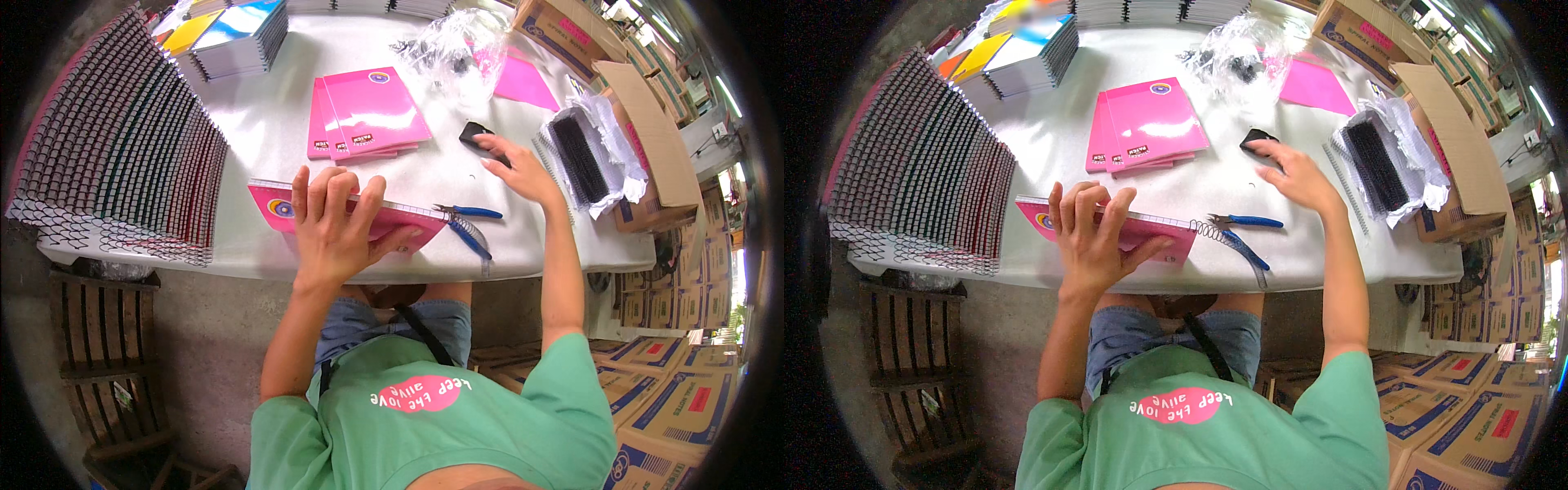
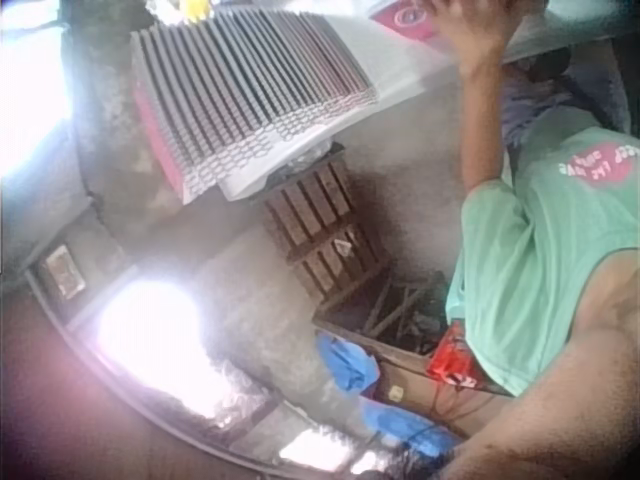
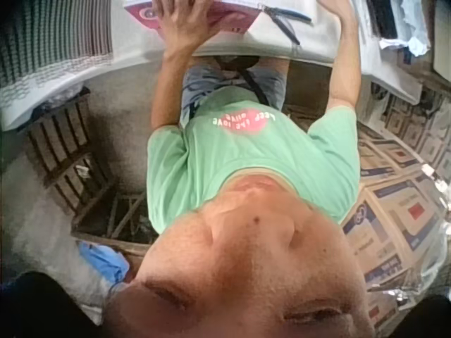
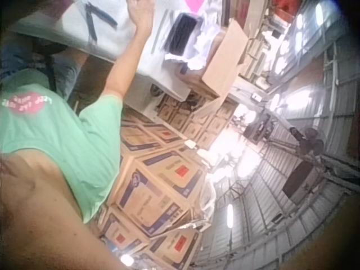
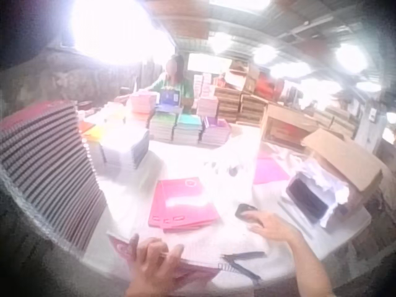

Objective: The person binds pink notebooks by inserting a spiral wire into the punched edges by hand, using a small tool to guide the wire, and trimming the ends with pliers.

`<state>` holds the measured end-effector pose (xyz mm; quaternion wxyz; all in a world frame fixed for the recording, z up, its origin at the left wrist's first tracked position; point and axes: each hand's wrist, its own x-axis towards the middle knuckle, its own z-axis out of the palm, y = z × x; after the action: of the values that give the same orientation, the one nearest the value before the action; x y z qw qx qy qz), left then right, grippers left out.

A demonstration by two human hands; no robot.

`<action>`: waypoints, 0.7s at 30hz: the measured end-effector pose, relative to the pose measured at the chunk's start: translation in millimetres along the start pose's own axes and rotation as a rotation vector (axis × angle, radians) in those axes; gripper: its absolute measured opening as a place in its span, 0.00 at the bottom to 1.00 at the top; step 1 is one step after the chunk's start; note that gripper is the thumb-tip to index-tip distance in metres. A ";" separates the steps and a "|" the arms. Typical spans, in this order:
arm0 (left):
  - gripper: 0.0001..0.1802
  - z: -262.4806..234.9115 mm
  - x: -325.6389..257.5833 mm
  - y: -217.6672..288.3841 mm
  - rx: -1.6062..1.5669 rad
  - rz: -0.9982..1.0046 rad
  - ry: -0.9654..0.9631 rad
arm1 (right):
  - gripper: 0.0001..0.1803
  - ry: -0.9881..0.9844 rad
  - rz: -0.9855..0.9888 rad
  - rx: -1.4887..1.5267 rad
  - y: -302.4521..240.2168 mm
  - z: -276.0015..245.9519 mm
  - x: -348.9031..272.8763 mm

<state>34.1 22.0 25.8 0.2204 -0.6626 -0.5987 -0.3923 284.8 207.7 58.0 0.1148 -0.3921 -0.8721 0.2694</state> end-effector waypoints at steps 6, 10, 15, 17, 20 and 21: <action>0.30 -2.8 -4.0 -2.4 -0.033 -0.015 0.000 | 0.23 0.376 0.212 -0.412 63.4 39.9 20.7; 0.27 4.2 -3.2 -3.5 -0.056 -0.039 0.086 | 0.20 0.333 -0.140 1.190 9.0 34.6 12.6; 0.29 6.7 3.4 0.4 -0.088 -0.051 0.128 | 0.11 -0.264 -0.291 0.878 -42.4 59.8 7.9; 0.29 8.4 4.3 4.2 -0.105 -0.072 0.137 | 0.13 -0.050 -0.459 1.064 -34.1 65.1 -1.5; 0.29 6.4 6.9 6.1 -0.169 -0.108 0.122 | 0.07 -0.209 -0.583 1.124 -43.4 62.3 9.8; 0.29 6.0 6.1 5.7 -0.155 -0.100 0.117 | 0.05 -0.110 -0.347 0.673 -46.3 49.9 10.1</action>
<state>41.0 29.4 28.0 0.1833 -0.6228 -0.5850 -0.4861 228.8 170.9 42.5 0.2340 -0.1641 -0.7931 0.5379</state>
